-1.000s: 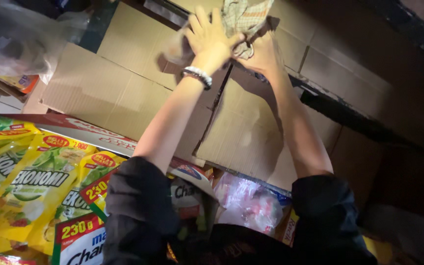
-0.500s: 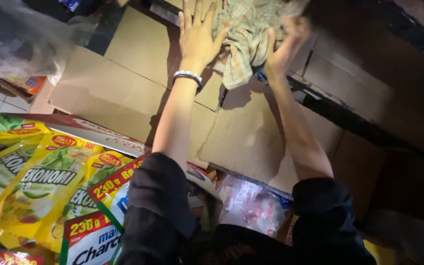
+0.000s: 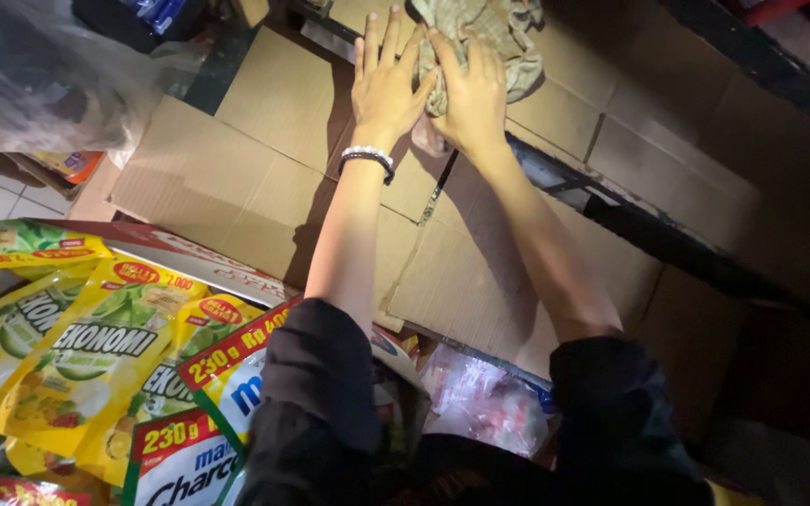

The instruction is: The person wipes a cardboard-covered shelf with a cloth. They move the cloth back and forth across the surface, occasionally adjusting their grip and the cloth's position. The person continues wiping different sections of the shelf throughout the clip.

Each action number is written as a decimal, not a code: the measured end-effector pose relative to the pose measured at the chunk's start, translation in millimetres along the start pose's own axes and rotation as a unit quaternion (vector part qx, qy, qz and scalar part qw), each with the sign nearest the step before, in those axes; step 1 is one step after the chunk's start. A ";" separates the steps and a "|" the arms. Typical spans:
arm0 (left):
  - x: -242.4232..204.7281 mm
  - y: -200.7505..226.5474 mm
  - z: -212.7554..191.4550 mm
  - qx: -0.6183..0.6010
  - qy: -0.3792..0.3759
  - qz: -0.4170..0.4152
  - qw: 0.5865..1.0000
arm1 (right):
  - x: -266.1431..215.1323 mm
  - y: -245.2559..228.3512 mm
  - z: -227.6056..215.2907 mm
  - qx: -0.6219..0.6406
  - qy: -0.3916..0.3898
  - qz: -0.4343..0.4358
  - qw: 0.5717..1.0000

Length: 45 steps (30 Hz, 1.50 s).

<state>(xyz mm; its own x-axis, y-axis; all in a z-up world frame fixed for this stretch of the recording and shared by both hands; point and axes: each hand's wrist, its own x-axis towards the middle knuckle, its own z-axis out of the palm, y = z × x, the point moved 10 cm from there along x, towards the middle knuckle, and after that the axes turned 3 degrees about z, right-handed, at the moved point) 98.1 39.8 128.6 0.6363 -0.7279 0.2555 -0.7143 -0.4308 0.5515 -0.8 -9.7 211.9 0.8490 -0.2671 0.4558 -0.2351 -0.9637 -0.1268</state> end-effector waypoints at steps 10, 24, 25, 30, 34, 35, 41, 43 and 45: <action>-2.0 -1.8 -15.2 -0.027 0.001 0.020 0.999 | -51.7 43.6 -44.0 0.049 -0.022 0.052 0.997; -3.9 11.2 -12.0 -0.020 -0.033 -0.038 0.999 | -86.2 98.6 -64.4 0.060 -0.043 0.069 0.995; -4.4 9.6 -11.2 -0.016 -0.032 -0.037 0.999 | -78.6 91.6 -55.9 0.023 -0.049 0.047 0.997; 0.4 3.8 -3.9 0.005 -0.028 -0.032 0.999 | -35.2 51.6 -13.0 0.088 -0.033 0.033 0.995; 2.4 -1.3 0.0 0.025 -0.036 -0.031 0.999 | -27.6 41.2 -12.4 0.072 -0.018 0.028 0.997; 0.3 -1.6 2.6 0.010 -0.043 -0.035 0.998 | -32.3 42.1 -16.5 0.069 -0.015 0.029 0.997; 2.1 -2.6 -0.2 -0.001 -0.072 -0.053 0.996 | -71.8 68.0 -55.7 0.093 -0.041 0.087 0.991; 2.7 -2.2 0.2 0.001 -0.080 -0.057 0.995 | -95.0 87.7 -72.4 0.111 -0.072 0.127 0.983; 3.8 -1.7 1.3 0.012 -0.089 -0.061 0.994 | -112.1 99.1 -95.7 0.144 -0.059 0.110 0.982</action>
<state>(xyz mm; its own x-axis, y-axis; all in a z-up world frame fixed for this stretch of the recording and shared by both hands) 101.3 37.1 127.6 0.6591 -0.7509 0.0418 -0.6422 -0.5330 0.5509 -164.6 -75.3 232.5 0.8460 -0.4498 0.2862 -0.2896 -0.8384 -0.4617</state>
